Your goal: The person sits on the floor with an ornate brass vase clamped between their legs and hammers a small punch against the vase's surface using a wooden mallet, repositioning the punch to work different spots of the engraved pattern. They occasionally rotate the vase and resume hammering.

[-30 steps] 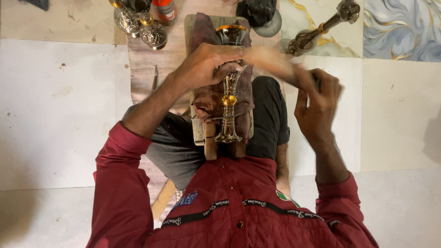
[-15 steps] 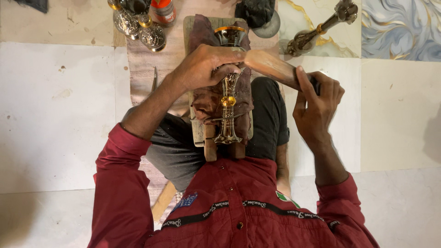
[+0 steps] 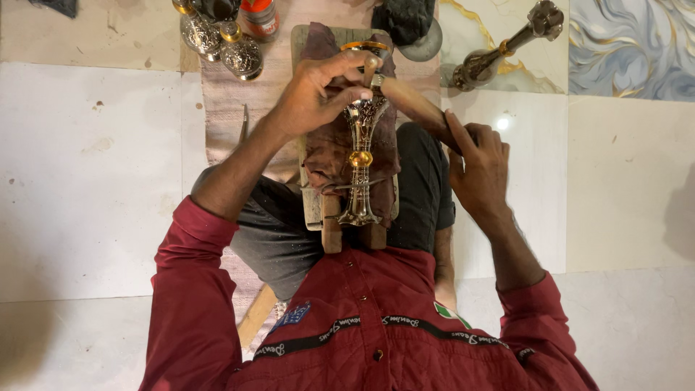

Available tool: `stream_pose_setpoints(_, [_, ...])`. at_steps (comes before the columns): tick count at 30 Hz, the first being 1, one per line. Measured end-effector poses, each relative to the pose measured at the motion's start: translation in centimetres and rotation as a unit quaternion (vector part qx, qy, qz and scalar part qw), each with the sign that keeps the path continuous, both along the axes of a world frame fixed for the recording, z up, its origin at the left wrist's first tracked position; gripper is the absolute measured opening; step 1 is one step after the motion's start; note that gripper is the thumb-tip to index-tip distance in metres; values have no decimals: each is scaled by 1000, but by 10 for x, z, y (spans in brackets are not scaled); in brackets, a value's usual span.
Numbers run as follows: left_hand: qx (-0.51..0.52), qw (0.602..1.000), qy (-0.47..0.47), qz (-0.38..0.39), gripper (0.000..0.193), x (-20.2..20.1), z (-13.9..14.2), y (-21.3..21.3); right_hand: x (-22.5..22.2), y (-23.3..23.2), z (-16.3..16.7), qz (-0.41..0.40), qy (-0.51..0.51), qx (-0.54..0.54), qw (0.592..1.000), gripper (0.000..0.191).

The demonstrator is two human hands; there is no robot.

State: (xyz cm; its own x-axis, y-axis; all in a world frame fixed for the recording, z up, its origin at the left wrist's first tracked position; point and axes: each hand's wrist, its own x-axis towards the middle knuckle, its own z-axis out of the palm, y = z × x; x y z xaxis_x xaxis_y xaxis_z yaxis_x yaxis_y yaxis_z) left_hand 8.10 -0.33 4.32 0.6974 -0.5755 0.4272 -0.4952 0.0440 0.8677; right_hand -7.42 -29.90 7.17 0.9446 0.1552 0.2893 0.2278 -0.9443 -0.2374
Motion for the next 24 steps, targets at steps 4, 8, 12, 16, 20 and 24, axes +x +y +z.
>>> stream_pose_setpoints(4, [-19, 991, -130, -12, 35, 0, 3, 1, 7, -2, 2, 10, -6, -18, 1000, 63])
stream_pose_setpoints(8, [29, 991, -130, -10, 40, -3, 10, 0, 11, -4, 12, 4, -45, -13, 999, 63])
stream_pose_setpoints(12, [32, 991, -129, 13, 42, -8, 13, 1, 13, -5, 30, 9, -44, -116, 992, 57])
stream_pose_setpoints(16, [35, 992, -116, 28, 43, -11, 8, -2, 15, -3, 54, 37, -75, 33, 996, 56])
stream_pose_setpoints(20, [45, 988, -140, 34, 43, -10, 3, -1, 19, 0, 77, 69, -79, 188, 977, 56])
stream_pose_setpoints(24, [63, 989, -129, 39, 43, -9, 2, -2, 19, -1, 83, 66, -105, -39, 991, 56])
